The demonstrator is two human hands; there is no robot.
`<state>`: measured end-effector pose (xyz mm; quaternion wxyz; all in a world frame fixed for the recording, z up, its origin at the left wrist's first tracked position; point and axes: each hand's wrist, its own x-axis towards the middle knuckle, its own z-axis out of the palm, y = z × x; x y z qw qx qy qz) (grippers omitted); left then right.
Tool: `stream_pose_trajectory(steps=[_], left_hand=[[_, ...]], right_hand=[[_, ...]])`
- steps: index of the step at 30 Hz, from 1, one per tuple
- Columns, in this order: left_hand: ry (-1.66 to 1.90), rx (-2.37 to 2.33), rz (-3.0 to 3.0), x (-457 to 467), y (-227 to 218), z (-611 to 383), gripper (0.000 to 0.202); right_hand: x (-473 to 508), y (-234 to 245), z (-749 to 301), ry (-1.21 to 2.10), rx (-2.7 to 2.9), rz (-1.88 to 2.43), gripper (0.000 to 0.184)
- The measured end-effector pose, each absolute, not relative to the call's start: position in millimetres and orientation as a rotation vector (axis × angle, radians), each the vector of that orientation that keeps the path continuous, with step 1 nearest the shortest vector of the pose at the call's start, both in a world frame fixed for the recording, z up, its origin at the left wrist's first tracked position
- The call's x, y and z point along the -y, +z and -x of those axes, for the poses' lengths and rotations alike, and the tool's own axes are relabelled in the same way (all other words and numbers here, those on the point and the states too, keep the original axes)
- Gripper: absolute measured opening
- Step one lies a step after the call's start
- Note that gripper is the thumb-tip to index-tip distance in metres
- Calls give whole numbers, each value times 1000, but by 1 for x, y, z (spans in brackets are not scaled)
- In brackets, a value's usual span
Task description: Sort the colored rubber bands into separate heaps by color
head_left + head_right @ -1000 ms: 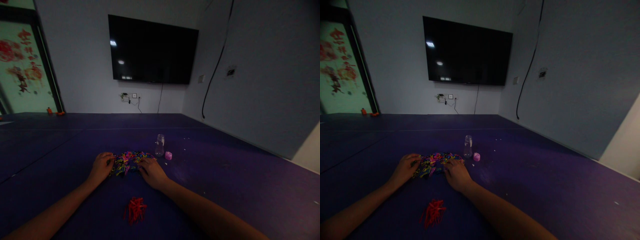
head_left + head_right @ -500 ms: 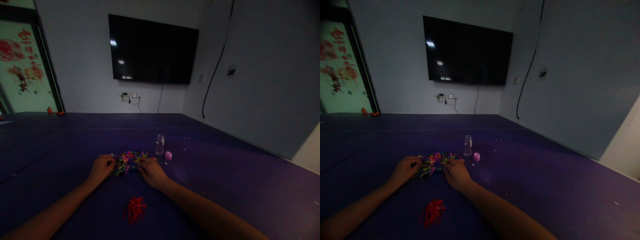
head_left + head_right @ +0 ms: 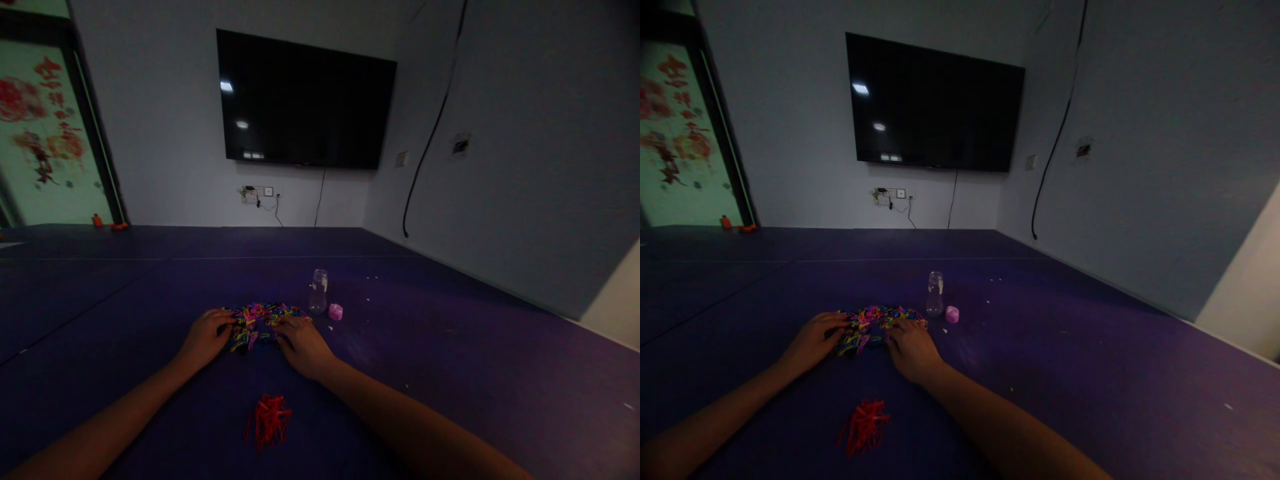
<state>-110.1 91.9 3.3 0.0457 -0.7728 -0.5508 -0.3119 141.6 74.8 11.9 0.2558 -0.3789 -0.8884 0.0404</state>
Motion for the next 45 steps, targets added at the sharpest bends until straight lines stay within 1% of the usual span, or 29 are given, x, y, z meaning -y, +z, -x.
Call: stream_pose_trajectory(steps=[7, 15, 33, 40, 45], left_hand=[[-986, 1736, 2366, -95, 0, 114, 29], [-867, 1809, 2335, -96, 0, 115, 30], [-898, 1850, 2222, -98, -2, 119, 32], [-821, 1895, 2220, -98, -3, 119, 33], [-873, 1901, 2209, -100, -5, 120, 33]], right_hand=[[-76, 11, -142, 115, 2419, 1031, 24], [-75, 12, -142, 125, 2415, 1026, 27], [-76, 11, -142, 129, 2415, 1031, 25], [-75, 12, -142, 134, 2418, 1018, 24], [-77, 9, -142, 122, 2418, 1022, 23]])
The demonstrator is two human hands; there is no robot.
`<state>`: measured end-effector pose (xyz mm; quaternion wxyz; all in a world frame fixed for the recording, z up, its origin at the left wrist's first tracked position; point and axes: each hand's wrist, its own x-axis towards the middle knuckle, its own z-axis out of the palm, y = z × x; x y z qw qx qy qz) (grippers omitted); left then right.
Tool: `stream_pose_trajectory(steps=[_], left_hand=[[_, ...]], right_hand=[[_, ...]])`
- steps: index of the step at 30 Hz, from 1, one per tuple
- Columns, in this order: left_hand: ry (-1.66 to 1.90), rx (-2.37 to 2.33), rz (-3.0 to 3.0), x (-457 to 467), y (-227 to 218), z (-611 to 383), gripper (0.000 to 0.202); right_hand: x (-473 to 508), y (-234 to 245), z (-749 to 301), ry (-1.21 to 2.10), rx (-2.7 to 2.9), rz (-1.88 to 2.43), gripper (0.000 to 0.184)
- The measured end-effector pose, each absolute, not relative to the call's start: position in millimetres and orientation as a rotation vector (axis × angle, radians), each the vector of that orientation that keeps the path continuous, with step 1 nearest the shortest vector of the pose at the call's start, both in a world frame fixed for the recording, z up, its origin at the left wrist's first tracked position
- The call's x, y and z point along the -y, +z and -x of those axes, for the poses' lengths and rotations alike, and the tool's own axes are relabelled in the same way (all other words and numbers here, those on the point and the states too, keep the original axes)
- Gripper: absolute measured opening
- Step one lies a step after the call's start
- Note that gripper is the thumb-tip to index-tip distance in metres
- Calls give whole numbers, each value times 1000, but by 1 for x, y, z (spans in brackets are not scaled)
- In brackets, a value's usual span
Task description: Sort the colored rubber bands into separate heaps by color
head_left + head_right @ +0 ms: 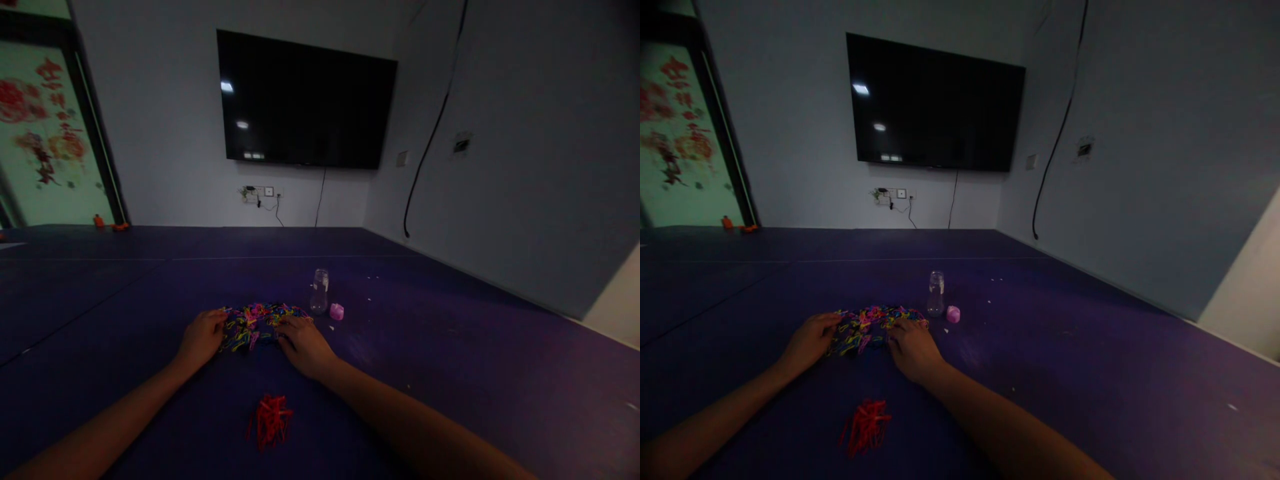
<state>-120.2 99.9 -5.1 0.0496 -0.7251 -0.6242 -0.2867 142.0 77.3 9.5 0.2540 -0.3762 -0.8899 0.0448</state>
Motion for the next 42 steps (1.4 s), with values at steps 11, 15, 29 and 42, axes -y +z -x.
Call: stream_pose_trajectory(steps=[11, 15, 29, 42], left_hand=[[-1044, 1844, 2244, -93, 4, 116, 32], [-1086, 1882, 2225, -91, 6, 114, 31], [-1249, 1791, 2129, -88, 9, 115, 23], [-1327, 737, 2911, 1, 25, 33, 20]], right_hand=[[-75, 11, -142, 143, 2421, 1018, 25], [-76, 11, -143, 142, 2417, 1021, 26], [-75, 11, -142, 135, 2417, 1018, 25], [-78, 5, -142, 117, 2392, 1027, 27]])
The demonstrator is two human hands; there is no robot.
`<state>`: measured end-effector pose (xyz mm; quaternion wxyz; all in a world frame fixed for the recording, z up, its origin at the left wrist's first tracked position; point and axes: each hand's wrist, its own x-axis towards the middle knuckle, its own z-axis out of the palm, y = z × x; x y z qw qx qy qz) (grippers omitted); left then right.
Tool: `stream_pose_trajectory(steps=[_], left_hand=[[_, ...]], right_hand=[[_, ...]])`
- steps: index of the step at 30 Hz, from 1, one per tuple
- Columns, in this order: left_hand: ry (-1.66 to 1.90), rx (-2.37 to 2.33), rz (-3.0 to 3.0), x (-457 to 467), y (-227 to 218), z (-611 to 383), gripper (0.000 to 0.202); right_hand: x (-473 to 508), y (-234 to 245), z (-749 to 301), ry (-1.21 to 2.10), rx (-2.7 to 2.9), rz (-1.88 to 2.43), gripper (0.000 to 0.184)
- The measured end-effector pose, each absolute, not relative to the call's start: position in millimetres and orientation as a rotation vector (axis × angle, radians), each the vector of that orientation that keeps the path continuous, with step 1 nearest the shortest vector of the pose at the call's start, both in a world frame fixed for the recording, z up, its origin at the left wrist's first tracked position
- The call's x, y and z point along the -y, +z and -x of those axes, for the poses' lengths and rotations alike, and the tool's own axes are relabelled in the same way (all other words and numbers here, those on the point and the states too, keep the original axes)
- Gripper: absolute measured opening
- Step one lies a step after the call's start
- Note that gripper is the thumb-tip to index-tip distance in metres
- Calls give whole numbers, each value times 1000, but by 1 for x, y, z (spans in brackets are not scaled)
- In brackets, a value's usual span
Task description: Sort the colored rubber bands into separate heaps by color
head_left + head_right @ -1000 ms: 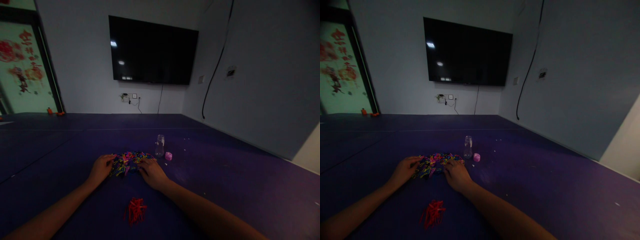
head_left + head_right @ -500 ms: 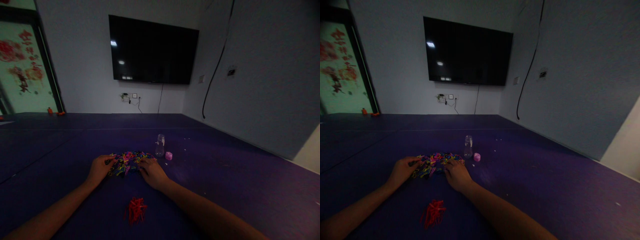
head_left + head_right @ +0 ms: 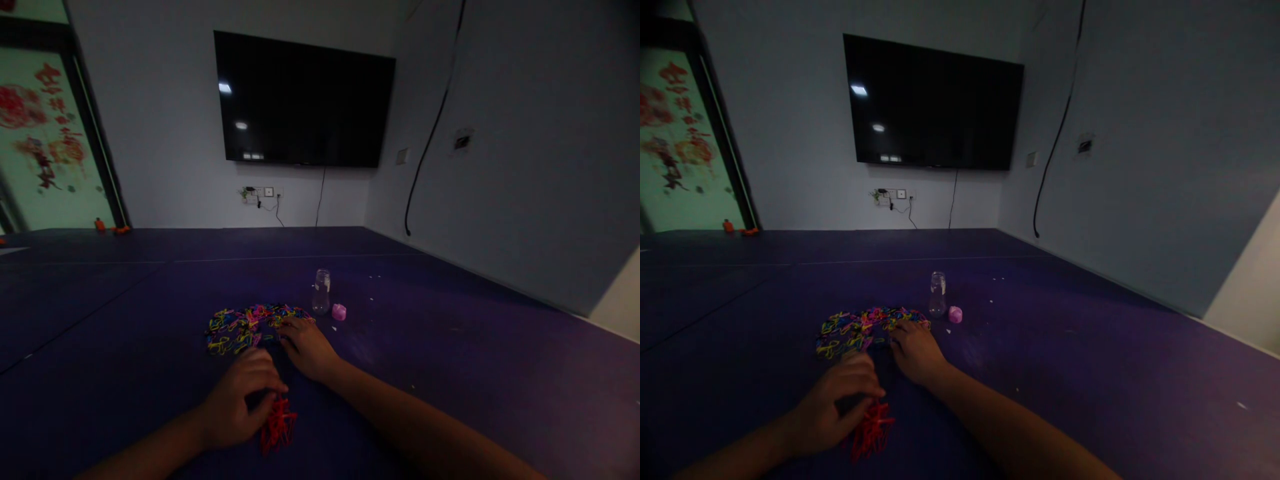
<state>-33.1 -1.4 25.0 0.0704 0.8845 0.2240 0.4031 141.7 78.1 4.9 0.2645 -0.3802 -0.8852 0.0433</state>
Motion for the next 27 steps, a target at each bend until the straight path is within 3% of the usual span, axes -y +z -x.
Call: stream_pose_trajectory(steps=[4, 10, 20, 27], left_hand=[[1141, -689, -2574, 5, 28, 30, 18], [1368, -1236, -2644, -44, 27, 66, 22], [803, -1654, -2788, -87, -4, 99, 39], [803, -1673, -2739, -88, -1, 99, 42]], right_hand=[[-78, 6, -142, 115, 2398, 1019, 26], [-77, 7, -141, 119, 2403, 1009, 24], [-76, 9, -140, 112, 2409, 1035, 25], [-75, 11, -140, 141, 2405, 1035, 25]])
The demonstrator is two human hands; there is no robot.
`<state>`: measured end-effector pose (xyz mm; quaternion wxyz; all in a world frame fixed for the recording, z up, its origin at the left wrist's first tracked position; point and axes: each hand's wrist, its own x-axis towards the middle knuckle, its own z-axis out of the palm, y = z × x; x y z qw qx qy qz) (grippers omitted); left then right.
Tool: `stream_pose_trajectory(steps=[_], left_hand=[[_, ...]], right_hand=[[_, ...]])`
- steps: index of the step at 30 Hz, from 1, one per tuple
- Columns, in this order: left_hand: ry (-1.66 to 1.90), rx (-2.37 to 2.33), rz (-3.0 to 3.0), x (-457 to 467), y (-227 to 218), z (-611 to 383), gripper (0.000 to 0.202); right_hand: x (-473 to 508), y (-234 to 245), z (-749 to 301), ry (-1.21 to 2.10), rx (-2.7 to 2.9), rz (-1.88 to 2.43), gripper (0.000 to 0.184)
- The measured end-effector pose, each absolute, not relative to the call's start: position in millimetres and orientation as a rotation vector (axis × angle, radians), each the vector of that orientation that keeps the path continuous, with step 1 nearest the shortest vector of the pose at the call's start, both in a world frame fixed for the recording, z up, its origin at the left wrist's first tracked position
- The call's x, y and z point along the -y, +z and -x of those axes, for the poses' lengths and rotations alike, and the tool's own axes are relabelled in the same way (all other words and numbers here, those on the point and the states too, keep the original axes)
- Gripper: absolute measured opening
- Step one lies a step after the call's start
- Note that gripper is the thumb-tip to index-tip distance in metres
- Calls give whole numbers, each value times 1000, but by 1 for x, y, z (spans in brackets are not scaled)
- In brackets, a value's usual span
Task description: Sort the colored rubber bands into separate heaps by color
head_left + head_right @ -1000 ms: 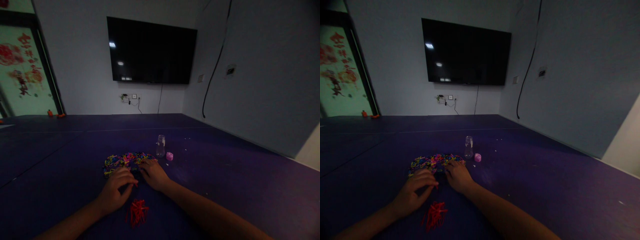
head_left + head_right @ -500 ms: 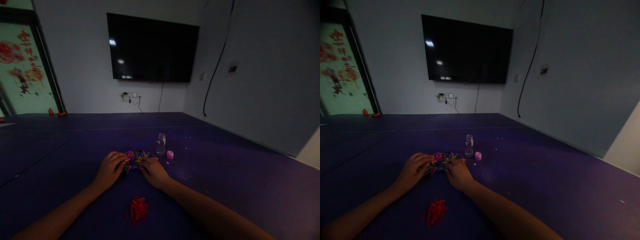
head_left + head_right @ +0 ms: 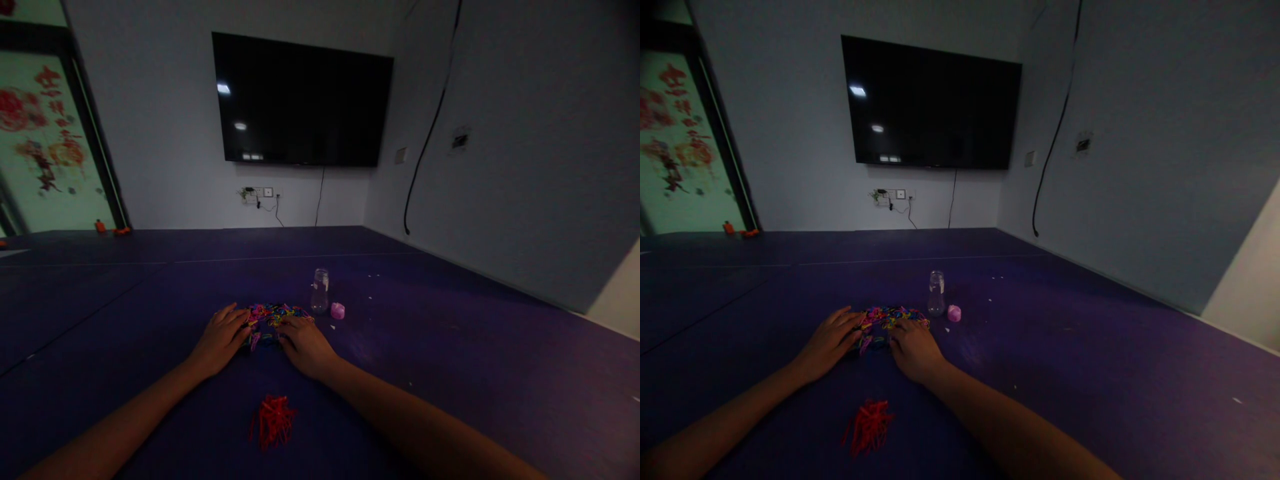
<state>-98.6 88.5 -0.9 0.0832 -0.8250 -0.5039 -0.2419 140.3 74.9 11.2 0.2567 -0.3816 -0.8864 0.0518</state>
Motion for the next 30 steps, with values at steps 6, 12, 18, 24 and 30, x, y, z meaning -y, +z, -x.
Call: stream_pose_trajectory(steps=[6, 12, 18, 24, 30], left_hand=[[-1057, 1341, 2397, -85, 9, 98, 38], [-1407, 1208, 2451, -65, 23, 86, 28], [-1611, 1053, 3010, -21, 33, 48, 28], [-1511, 866, 3197, -2, 33, 32, 30], [-1495, 1135, 2755, -29, 37, 56, 37]], right_hand=[[-77, 9, -141, 128, 2410, 1032, 25], [-77, 9, -141, 104, 2416, 1033, 25], [-77, 8, -140, 125, 2416, 1026, 26], [-77, 7, -141, 124, 2409, 1015, 27], [-77, 8, -140, 123, 2416, 1022, 26]])
